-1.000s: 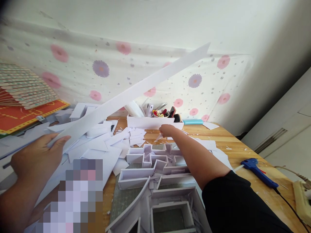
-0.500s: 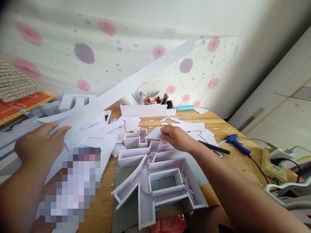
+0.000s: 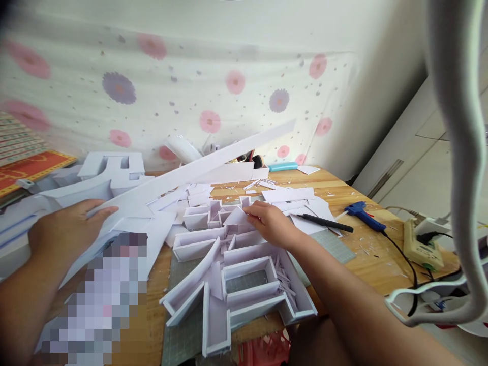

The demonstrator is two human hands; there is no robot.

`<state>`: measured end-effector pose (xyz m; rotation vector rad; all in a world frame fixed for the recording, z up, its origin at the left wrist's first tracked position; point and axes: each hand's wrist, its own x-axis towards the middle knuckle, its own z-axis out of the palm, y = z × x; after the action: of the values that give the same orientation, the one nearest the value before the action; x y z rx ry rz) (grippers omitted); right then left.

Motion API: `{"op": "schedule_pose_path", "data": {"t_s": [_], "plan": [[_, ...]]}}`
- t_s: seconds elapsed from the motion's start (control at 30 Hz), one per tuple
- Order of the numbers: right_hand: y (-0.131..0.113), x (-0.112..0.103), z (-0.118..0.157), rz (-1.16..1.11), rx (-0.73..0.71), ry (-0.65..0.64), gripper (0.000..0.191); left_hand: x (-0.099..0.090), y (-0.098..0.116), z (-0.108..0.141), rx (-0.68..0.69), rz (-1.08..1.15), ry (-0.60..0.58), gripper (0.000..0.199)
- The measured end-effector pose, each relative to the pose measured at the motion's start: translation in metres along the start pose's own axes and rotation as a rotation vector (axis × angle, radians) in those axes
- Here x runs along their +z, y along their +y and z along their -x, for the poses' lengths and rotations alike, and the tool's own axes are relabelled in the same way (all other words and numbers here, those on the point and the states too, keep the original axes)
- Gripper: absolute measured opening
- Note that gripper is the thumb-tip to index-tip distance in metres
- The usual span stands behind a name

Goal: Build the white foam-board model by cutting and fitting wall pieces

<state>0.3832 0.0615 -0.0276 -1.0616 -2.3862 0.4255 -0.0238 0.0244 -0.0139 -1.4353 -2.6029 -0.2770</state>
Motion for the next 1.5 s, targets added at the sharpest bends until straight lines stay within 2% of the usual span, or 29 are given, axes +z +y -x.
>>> {"op": "schedule_pose_path", "data": {"t_s": [0.1,0.27,0.47,0.63,0.87,1.07,1.3,1.5], "plan": [[-0.002,0.004,-0.002,-0.046,-0.004,0.013,0.023,0.0,0.001,0.0,0.031,-0.004,-0.05,0.064],[-0.002,0.009,-0.003,-0.096,0.002,0.031,0.016,0.003,0.002,0.0,0.109,-0.046,-0.121,0.063],[-0.011,0.015,-0.007,-0.083,-0.016,0.0,0.016,0.01,0.001,-0.002,0.215,-0.102,-0.148,0.06],[-0.017,0.02,-0.014,-0.057,-0.012,0.076,0.014,0.015,0.0,-0.004,0.244,-0.1,-0.145,0.057],[-0.022,0.026,-0.018,0.009,0.046,-0.129,0.018,0.015,0.002,-0.004,0.226,-0.084,-0.167,0.057],[-0.025,0.025,-0.015,0.13,-0.188,-0.165,0.022,0.015,0.002,-0.003,0.222,-0.061,-0.162,0.055],[-0.027,0.024,-0.014,0.084,-0.312,-0.207,0.026,0.016,0.002,-0.004,0.222,-0.045,-0.148,0.052],[-0.029,0.023,-0.014,0.117,-0.335,-0.252,0.03,0.017,0.002,-0.004,0.223,-0.045,-0.154,0.051]]}}
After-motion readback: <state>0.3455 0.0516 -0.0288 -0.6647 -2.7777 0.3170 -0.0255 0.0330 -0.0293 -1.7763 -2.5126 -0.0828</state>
